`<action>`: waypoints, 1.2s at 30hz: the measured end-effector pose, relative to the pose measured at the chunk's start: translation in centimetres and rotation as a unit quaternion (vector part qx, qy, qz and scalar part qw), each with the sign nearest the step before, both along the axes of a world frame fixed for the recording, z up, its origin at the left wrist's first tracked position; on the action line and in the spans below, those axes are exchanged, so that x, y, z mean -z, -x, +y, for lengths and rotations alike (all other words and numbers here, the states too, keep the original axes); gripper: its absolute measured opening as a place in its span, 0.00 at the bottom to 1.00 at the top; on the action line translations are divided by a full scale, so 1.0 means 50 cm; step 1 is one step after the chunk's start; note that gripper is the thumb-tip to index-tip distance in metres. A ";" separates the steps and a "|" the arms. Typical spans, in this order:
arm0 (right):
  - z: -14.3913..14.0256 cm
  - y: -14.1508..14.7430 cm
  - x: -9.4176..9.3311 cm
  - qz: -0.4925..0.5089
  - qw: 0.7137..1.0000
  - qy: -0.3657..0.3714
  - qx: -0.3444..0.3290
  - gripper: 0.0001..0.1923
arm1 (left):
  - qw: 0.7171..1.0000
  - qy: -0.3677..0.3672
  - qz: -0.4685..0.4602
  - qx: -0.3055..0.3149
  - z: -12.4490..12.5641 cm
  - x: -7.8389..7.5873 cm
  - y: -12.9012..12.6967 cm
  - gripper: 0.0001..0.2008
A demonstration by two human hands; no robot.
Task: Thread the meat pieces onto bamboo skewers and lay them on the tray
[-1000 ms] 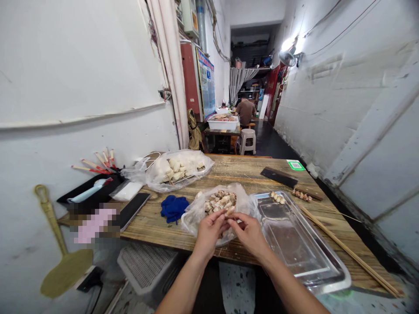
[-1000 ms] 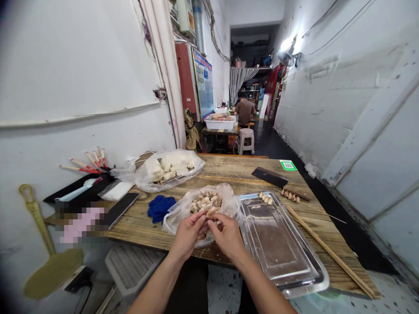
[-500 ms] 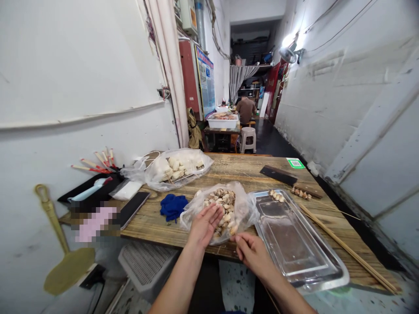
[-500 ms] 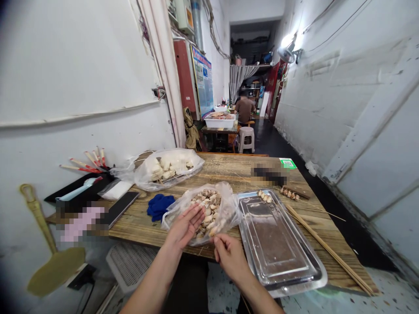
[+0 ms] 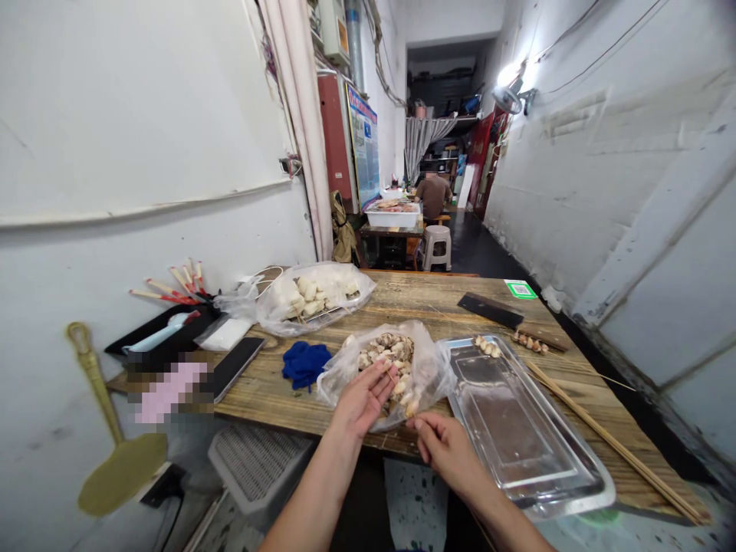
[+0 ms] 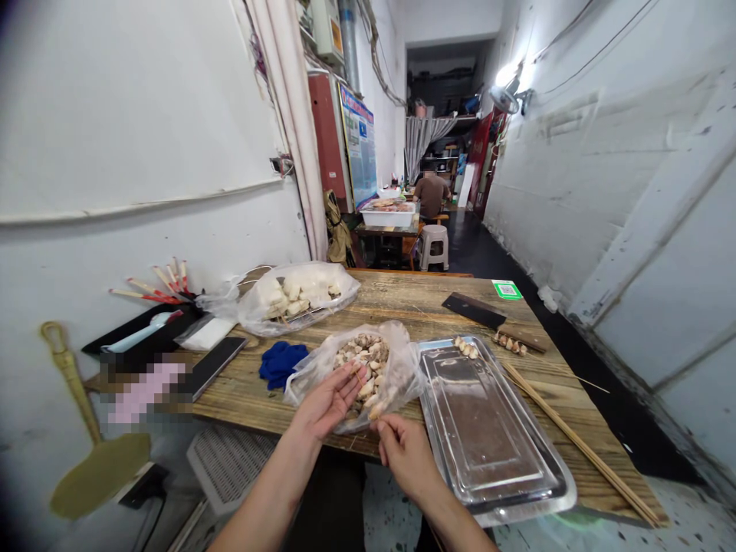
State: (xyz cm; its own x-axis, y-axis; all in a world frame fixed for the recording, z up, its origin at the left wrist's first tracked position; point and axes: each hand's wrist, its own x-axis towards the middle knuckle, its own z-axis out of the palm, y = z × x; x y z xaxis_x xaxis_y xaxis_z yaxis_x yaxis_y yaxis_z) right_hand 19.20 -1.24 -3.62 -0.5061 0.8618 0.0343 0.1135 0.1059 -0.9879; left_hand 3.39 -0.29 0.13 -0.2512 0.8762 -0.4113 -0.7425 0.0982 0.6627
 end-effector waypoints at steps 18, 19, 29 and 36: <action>0.000 0.006 -0.019 -0.030 0.999 0.005 0.016 0.17 | 0.999 0.005 0.033 -0.009 0.006 0.005 0.001 0.08; 0.000 0.006 -0.020 -0.031 0.999 0.004 0.017 0.17 | 0.999 0.004 0.035 -0.012 0.007 0.006 0.000 0.08; 0.000 0.011 -0.022 -0.044 0.999 -0.006 0.025 0.16 | 0.998 0.004 0.048 -0.030 0.012 0.009 -0.011 0.09; -0.001 0.010 -0.009 -0.044 0.998 -0.034 0.032 0.16 | 0.998 0.021 0.059 -0.020 0.010 0.009 -0.015 0.09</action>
State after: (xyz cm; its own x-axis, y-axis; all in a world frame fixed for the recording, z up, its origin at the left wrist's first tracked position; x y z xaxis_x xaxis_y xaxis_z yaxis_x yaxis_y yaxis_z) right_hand 18.68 -1.28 -3.16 -0.4534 0.8898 0.0515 0.2072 0.1614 -0.9649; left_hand 4.14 0.21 -0.32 -0.3336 0.8472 -0.4134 -0.6638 0.1002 0.7411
